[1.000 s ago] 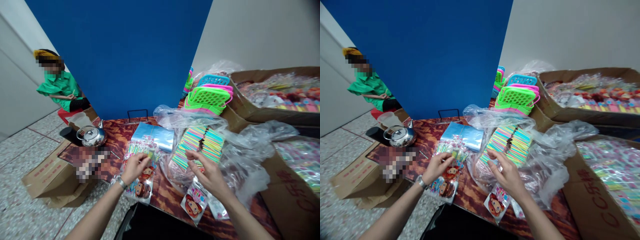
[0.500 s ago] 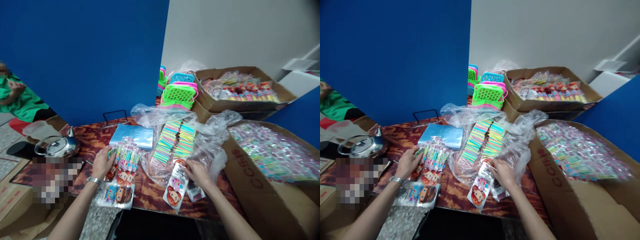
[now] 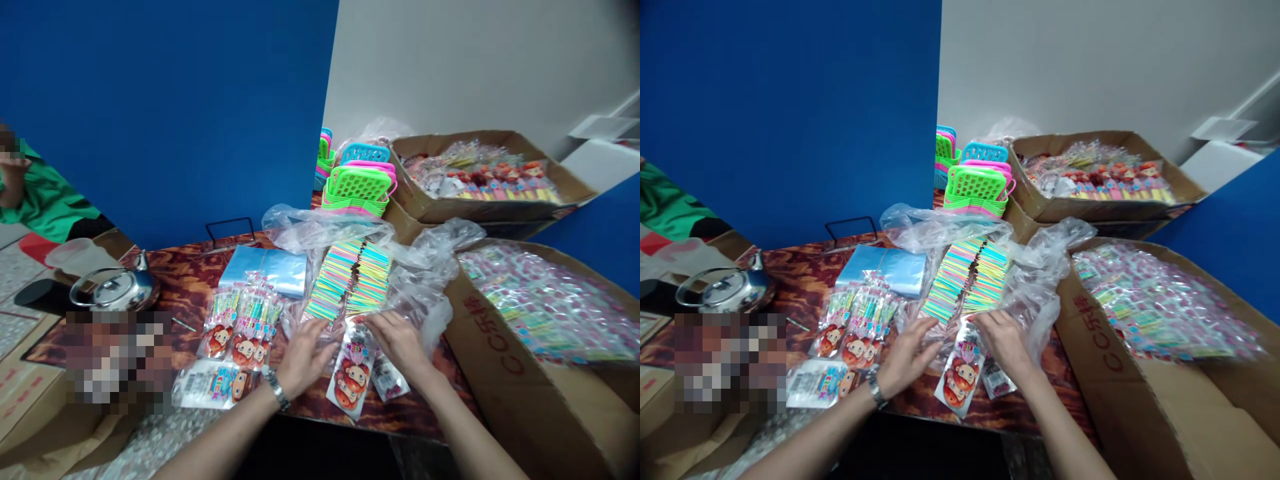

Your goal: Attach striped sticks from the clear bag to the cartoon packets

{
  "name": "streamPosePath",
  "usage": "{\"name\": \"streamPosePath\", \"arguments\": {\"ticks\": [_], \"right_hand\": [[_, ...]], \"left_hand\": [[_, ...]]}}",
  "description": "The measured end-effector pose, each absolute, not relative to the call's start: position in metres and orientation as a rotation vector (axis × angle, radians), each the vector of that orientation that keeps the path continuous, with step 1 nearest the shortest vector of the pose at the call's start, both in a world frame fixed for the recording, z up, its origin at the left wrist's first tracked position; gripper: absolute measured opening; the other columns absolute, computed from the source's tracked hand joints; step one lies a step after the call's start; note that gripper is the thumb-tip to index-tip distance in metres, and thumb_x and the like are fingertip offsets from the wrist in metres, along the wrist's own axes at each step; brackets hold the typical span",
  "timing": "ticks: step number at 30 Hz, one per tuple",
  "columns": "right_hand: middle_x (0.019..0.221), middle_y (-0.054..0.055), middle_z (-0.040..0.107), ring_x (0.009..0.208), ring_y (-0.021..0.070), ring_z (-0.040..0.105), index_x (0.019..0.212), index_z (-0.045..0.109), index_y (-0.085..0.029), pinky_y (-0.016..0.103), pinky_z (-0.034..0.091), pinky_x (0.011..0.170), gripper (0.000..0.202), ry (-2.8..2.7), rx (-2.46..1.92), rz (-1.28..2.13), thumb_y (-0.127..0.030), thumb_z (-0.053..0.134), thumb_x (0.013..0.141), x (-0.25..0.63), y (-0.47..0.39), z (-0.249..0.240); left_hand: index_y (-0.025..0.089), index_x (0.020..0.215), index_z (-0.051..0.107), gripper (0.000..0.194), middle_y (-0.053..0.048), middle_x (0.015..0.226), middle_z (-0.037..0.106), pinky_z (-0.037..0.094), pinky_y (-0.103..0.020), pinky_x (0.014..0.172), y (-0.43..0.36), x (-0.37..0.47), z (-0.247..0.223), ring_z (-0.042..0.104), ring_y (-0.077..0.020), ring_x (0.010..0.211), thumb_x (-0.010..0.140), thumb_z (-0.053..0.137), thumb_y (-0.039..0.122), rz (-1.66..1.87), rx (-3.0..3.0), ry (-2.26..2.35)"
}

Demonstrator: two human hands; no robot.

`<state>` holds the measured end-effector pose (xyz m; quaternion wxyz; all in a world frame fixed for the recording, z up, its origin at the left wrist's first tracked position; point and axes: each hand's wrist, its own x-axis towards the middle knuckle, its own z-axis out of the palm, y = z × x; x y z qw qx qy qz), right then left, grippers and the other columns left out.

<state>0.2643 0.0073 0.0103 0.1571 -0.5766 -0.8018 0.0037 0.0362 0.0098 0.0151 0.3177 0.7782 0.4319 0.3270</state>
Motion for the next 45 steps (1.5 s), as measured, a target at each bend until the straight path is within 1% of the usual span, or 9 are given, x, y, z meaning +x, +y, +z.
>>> {"name": "streamPosePath", "arguments": {"ticks": [2,5,9,16,20,23,30,42,45], "right_hand": [[0.078,0.004,0.063,0.075,0.0160,0.057,0.089,0.059,-0.019,0.026,0.043,0.068,0.017,-2.222,-1.457,0.079,-0.026,0.043,0.089,0.258,0.005,0.021],[0.074,0.003,0.061,0.071,0.0145,0.057,0.084,0.056,-0.018,0.025,0.044,0.065,0.010,-2.104,-1.305,0.159,-0.024,0.048,0.087,0.248,0.002,0.032],[0.069,0.002,0.060,0.067,0.0144,0.057,0.076,0.054,-0.019,0.026,0.044,0.063,0.012,-2.073,-1.282,0.217,-0.025,0.051,0.085,0.231,-0.001,0.039],[0.079,0.001,0.065,0.072,0.0125,0.061,0.090,0.057,-0.020,0.023,0.046,0.066,0.018,-2.106,-1.280,0.602,-0.025,0.040,0.091,0.215,0.020,0.027],[0.094,0.008,0.063,0.088,0.0188,0.058,0.102,0.056,-0.017,0.030,0.045,0.078,0.022,-2.331,-1.661,0.219,-0.027,0.041,0.089,0.204,0.050,0.001],[0.090,0.013,0.061,0.089,0.0250,0.054,0.098,0.057,-0.012,0.036,0.042,0.078,0.018,-2.543,-1.839,-0.023,-0.019,0.046,0.085,0.187,0.065,-0.017],[0.086,0.014,0.057,0.086,0.0259,0.051,0.089,0.056,-0.012,0.035,0.039,0.070,0.019,-2.656,-1.864,-0.044,-0.005,0.040,0.082,0.173,0.070,-0.032],[0.092,0.018,0.059,0.091,0.0253,0.054,0.090,0.054,-0.009,0.034,0.038,0.076,0.023,-2.592,-1.891,0.185,0.001,0.038,0.078,0.174,0.078,-0.021],[0.084,0.014,0.062,0.079,0.0208,0.059,0.091,0.051,-0.010,0.030,0.040,0.068,0.017,-2.502,-1.897,0.329,-0.005,0.037,0.082,0.182,0.076,-0.013]], "left_hand": [[0.016,0.113,0.057,0.035,-0.010,0.107,0.063,0.046,-0.035,0.088,0.008,0.052,0.006,0.057,-0.0217,0.101,0.079,0.057,0.024,0.854,1.943,1.084],[0.015,0.090,0.067,0.018,-0.006,0.085,0.069,0.049,-0.029,0.075,0.008,0.058,-0.002,0.062,-0.0180,0.080,0.081,0.054,0.023,0.833,1.776,1.076],[0.013,0.070,0.067,0.021,-0.003,0.066,0.068,0.046,-0.021,0.058,0.008,0.046,-0.002,0.060,-0.0140,0.061,0.080,0.055,0.028,0.766,1.645,1.086],[0.013,0.064,0.064,0.021,-0.003,0.063,0.068,0.045,-0.022,0.054,0.003,0.016,-0.011,0.060,-0.0141,0.057,0.071,0.066,0.033,0.788,1.520,1.259],[0.013,0.064,0.061,0.020,-0.003,0.062,0.066,0.045,-0.021,0.055,-0.003,0.008,-0.015,0.059,-0.0133,0.057,0.071,0.066,0.031,0.836,1.451,1.238],[0.013,0.064,0.059,0.020,-0.003,0.062,0.065,0.044,-0.021,0.056,-0.006,0.007,-0.012,0.058,-0.0125,0.057,0.071,0.066,0.030,0.852,1.439,1.213],[0.013,0.064,0.059,0.020,-0.002,0.062,0.064,0.043,-0.021,0.055,-0.007,0.006,-0.011,0.056,-0.0123,0.057,0.072,0.065,0.030,0.862,1.409,1.217],[0.013,0.064,0.057,0.021,-0.002,0.062,0.062,0.043,-0.021,0.054,-0.007,0.002,-0.007,0.055,-0.0114,0.056,0.072,0.065,0.032,0.883,1.349,1.203],[0.013,0.064,0.057,0.020,-0.001,0.061,0.061,0.043,-0.021,0.056,-0.006,0.000,-0.004,0.054,-0.0113,0.056,0.072,0.064,0.030,0.897,1.326,1.211]]}}
